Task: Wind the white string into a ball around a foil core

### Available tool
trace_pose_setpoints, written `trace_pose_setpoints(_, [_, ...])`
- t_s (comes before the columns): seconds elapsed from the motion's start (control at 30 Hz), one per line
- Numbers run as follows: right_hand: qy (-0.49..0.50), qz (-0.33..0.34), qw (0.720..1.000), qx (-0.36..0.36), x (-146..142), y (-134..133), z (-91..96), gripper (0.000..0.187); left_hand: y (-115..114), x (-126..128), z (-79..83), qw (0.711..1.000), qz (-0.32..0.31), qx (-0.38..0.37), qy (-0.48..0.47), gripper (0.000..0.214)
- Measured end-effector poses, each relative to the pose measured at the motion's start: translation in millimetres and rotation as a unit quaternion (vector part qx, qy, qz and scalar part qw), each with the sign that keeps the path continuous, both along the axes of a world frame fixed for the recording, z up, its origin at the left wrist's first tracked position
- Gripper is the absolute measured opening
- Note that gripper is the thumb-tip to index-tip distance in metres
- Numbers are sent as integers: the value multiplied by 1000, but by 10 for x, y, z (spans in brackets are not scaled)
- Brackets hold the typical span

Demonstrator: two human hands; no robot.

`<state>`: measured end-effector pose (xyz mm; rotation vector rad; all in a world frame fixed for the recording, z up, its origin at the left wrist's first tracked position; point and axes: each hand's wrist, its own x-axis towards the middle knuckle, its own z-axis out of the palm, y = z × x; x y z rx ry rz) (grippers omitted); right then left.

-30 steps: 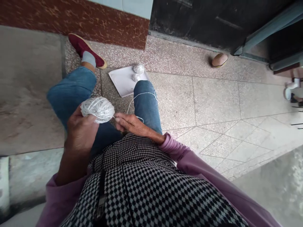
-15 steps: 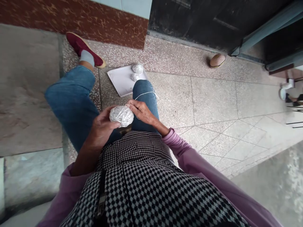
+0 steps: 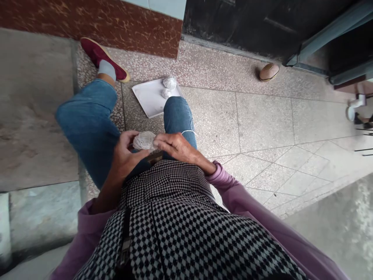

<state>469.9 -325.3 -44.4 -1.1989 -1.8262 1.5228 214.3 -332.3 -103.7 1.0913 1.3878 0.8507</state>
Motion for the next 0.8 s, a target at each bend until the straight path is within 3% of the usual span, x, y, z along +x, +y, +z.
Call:
trace_pose_setpoints(0.07, [-10, -45, 999, -1, 54, 183, -50, 38, -43, 10, 85, 995, -55, -58, -54, 66])
trace_pose_setpoints(0.17, [1, -75, 997, -33, 29, 318, -213, 48, -82, 24, 149, 970, -78, -97, -211, 69])
trace_pose_setpoints(0.27, [22, -78, 995, -66, -85, 254, -390, 50, -116, 15, 140, 940, -36, -94, -325, 69])
trace_pose_setpoints(0.4, [6, -55, 993, -103, -229, 74, -544, 50, -107, 16, 80, 926, 50, -76, -366, 69])
trace_pose_setpoints(0.5, [-3, -15, 994, -112, -276, -70, -563, 38, -28, 53, 14, 943, 103, -62, -309, 68])
trace_pose_setpoints(0.63, [-15, 31, 998, -56, -253, -266, -457, 33, 44, 63, -4, 981, 165, -10, -102, 89])
trace_pose_setpoints(0.7, [-11, 44, 999, -25, -208, -283, -383, 35, 28, 34, 65, 991, 131, -10, -4, 92])
trace_pose_setpoints(0.8, [-22, 34, 999, -8, -110, -141, -309, 29, -26, -13, 236, 997, 5, -73, 28, 82])
